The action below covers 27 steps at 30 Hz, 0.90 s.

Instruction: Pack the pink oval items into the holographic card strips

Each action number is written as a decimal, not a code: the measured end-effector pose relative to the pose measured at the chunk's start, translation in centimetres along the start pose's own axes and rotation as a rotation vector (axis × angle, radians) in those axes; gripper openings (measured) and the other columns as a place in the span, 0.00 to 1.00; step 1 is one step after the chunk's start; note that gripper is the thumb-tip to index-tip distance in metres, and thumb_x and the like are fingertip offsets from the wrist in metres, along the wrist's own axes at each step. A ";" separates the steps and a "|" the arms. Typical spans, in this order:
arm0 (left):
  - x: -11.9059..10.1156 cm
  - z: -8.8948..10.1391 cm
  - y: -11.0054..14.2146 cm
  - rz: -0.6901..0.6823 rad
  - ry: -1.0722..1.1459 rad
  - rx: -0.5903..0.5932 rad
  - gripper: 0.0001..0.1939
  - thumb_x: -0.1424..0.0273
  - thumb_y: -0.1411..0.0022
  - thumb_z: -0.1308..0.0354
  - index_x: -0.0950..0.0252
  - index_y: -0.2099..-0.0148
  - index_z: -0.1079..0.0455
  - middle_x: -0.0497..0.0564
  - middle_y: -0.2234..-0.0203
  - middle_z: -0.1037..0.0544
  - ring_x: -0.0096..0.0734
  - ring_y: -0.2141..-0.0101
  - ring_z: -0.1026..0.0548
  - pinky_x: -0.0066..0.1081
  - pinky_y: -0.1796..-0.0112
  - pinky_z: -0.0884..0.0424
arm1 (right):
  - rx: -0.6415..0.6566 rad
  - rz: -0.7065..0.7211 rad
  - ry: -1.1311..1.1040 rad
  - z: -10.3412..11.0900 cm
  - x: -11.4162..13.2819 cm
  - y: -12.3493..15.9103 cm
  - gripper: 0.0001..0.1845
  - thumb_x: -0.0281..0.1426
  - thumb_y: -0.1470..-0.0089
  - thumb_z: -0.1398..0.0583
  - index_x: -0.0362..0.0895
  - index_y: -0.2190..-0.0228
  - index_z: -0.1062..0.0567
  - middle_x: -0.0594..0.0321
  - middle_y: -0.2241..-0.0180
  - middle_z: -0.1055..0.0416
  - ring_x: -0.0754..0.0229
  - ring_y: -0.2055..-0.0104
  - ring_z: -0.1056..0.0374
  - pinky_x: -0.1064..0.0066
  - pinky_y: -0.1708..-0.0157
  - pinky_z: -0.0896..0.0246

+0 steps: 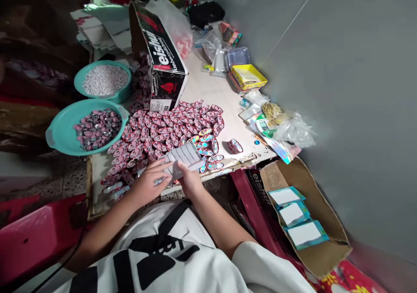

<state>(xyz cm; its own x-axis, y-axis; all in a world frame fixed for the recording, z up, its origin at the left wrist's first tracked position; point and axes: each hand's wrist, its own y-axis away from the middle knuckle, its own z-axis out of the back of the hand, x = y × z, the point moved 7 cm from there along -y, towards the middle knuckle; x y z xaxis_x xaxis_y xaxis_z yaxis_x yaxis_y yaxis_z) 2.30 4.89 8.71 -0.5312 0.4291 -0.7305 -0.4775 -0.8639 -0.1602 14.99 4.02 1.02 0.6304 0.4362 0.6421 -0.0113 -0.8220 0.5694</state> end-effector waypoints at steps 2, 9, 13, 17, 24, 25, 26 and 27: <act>-0.4 0.4 -0.4 0.107 -0.022 -0.186 0.13 0.72 0.39 0.44 0.63 0.51 0.28 0.58 0.45 0.28 0.40 0.43 0.32 0.45 0.42 0.35 | 0.055 -0.015 0.021 0.4 1.0 -0.4 0.28 0.38 0.62 0.29 0.47 0.57 0.26 0.61 0.55 0.23 0.54 0.58 0.26 0.64 0.64 0.28; 2.2 1.1 -0.3 0.689 -0.107 -0.180 0.22 0.52 0.43 0.40 0.61 0.52 0.27 0.53 0.62 0.19 0.39 0.63 0.22 0.32 0.63 0.29 | 0.169 -0.035 0.087 2.1 4.2 -2.9 0.27 0.39 0.60 0.30 0.48 0.57 0.26 0.62 0.54 0.23 0.52 0.47 0.30 0.60 0.53 0.28; 2.9 1.7 0.9 0.813 -0.088 -0.161 0.20 0.50 0.43 0.42 0.62 0.61 0.25 0.51 0.68 0.20 0.37 0.68 0.23 0.30 0.67 0.31 | 0.137 -0.032 0.070 3.3 5.1 -4.5 0.27 0.39 0.61 0.29 0.48 0.57 0.25 0.63 0.54 0.23 0.53 0.46 0.31 0.61 0.48 0.31; 1.8 2.9 1.6 0.764 -0.303 -0.367 0.15 0.61 0.41 0.40 0.62 0.54 0.26 0.56 0.56 0.22 0.46 0.55 0.25 0.40 0.53 0.32 | 0.067 0.089 0.186 2.9 6.3 -4.6 0.29 0.41 0.58 0.31 0.46 0.53 0.27 0.60 0.54 0.23 0.53 0.50 0.28 0.59 0.51 0.30; -0.6 1.8 0.4 0.416 0.353 -0.436 0.29 0.53 0.38 0.46 0.61 0.39 0.36 0.57 0.44 0.28 0.42 0.45 0.30 0.40 0.45 0.33 | 0.449 0.817 1.064 -6.3 9.4 0.0 0.24 0.31 0.43 0.44 0.45 0.45 0.29 0.53 0.44 0.31 0.48 0.40 0.38 0.53 0.40 0.44; -0.6 1.6 0.3 0.407 0.487 -0.422 0.32 0.50 0.39 0.46 0.62 0.39 0.37 0.58 0.44 0.29 0.43 0.45 0.30 0.39 0.46 0.32 | 0.583 0.891 1.248 -7.6 8.6 1.1 0.28 0.27 0.44 0.43 0.46 0.42 0.32 0.53 0.40 0.35 0.48 0.38 0.41 0.52 0.39 0.46; -0.4 1.6 0.4 0.429 0.572 -0.438 0.33 0.49 0.40 0.45 0.63 0.39 0.36 0.58 0.44 0.28 0.44 0.45 0.29 0.39 0.47 0.31 | 0.683 0.952 1.408 -8.4 7.8 2.0 0.33 0.24 0.47 0.43 0.47 0.39 0.36 0.52 0.37 0.40 0.47 0.36 0.45 0.51 0.38 0.48; 0.1 1.9 0.7 0.485 0.607 -0.489 0.32 0.49 0.42 0.42 0.64 0.42 0.34 0.59 0.46 0.26 0.45 0.47 0.27 0.40 0.48 0.30 | 0.750 0.998 1.533 -8.9 7.2 2.8 0.37 0.23 0.49 0.42 0.48 0.37 0.39 0.52 0.34 0.46 0.46 0.34 0.49 0.48 0.37 0.51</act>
<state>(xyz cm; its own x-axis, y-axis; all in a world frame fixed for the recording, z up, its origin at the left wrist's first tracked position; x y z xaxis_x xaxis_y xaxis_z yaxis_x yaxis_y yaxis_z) 0.58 4.82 9.72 -0.0710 -0.1028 -0.9922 0.1242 -0.9878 0.0935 12.53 8.14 11.78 -0.4781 -0.6401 0.6014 0.6557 -0.7157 -0.2404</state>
